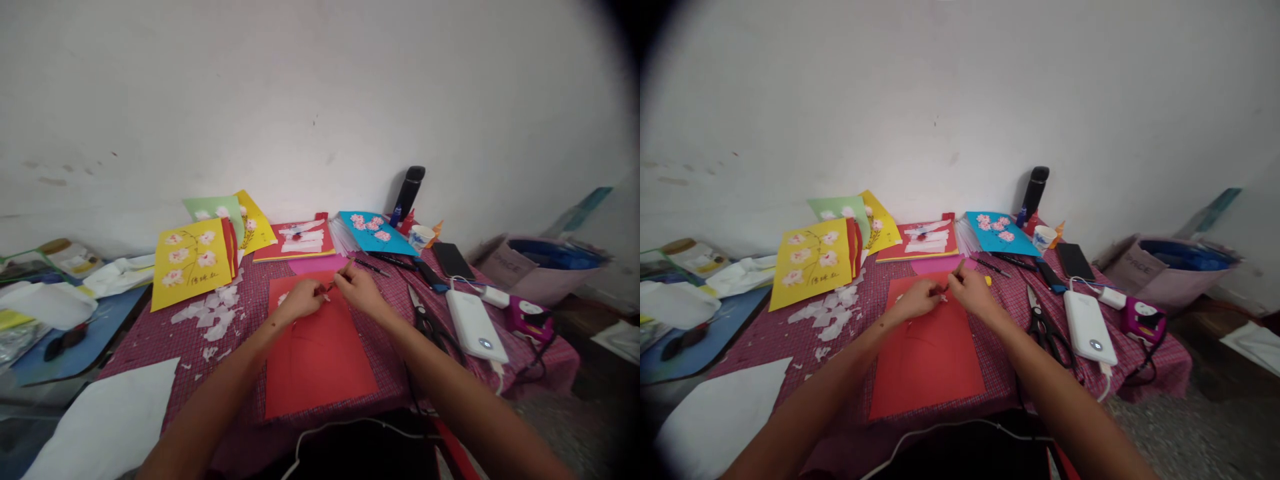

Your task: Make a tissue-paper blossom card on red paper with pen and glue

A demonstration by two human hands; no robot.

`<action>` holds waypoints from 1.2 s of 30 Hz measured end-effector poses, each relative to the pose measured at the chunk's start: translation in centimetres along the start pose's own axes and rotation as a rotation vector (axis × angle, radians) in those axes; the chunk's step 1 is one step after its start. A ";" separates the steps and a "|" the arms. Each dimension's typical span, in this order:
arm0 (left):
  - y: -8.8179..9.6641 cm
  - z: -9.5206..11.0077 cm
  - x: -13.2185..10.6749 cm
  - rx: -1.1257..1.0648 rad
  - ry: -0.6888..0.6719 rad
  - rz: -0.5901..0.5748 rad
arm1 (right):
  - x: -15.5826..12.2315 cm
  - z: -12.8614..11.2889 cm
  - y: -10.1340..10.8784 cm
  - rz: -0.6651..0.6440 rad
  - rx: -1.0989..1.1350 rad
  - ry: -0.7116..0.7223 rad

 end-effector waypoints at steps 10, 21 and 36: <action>4.2 2.7 -6.7 -0.020 -0.033 0.336 | -5.3 -1.6 1.9 0.225 0.371 -0.016; 7.6 -4.2 -25.5 0.125 0.208 0.462 | -10.6 1.4 -0.1 0.236 0.139 0.042; 11.8 -15.4 -24.1 0.378 0.455 0.307 | -11.0 1.6 -0.1 0.267 0.039 0.041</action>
Point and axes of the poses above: each hand's wrist, its own x-axis towards the middle knuckle, its own y-axis out of the back of the hand, z = x × y, the point moved 9 cm from there along x, towards the middle knuckle, and after that the axes turned 8 degrees about -z, right-handed, at the moved point
